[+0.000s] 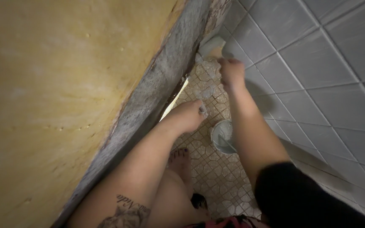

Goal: The person applies a white substance to wall tiles and an adjacent wall corner using a brush and a small container.

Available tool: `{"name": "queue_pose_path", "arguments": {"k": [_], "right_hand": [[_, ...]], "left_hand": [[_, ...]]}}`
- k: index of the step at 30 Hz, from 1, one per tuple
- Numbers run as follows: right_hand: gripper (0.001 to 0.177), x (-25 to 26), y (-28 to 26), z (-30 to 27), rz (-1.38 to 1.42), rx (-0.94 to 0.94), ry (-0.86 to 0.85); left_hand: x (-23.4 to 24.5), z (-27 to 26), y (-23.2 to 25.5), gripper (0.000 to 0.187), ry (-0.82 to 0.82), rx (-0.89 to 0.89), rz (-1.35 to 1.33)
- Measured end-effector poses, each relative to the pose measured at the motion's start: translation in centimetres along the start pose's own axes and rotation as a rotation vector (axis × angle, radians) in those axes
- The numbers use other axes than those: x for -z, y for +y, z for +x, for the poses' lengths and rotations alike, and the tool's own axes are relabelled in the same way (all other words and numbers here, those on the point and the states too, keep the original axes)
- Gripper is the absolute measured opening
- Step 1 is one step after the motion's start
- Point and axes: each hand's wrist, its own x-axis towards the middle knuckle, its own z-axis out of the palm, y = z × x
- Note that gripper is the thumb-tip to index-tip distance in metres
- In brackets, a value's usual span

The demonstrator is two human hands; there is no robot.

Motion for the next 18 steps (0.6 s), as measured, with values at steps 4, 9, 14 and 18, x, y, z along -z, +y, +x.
{"name": "queue_pose_path", "arguments": {"k": [4,9,14,18], "right_hand": [[0.021,3.2,1.4,-2.4,0.178,0.05,-0.016],[0.027,-0.8,4.9,1.1,-0.386,0.256,0.116],[0.023,-1.0,0.1,0.0,-0.035,-0.035,-0.038],[0.023,2.8,0.3,-3.7,0.203,-0.01,-0.096]], "left_hand": [[0.2,-0.1,0.3,0.032,-0.026,0.032,-0.014],[0.1,-0.1,0.4,0.034,-0.01,0.022,0.024],[0.1,-0.3,0.8,0.034,-0.006,0.052,0.009],[0.0,-0.1,0.6,0.031,-0.022,0.035,0.0]]}}
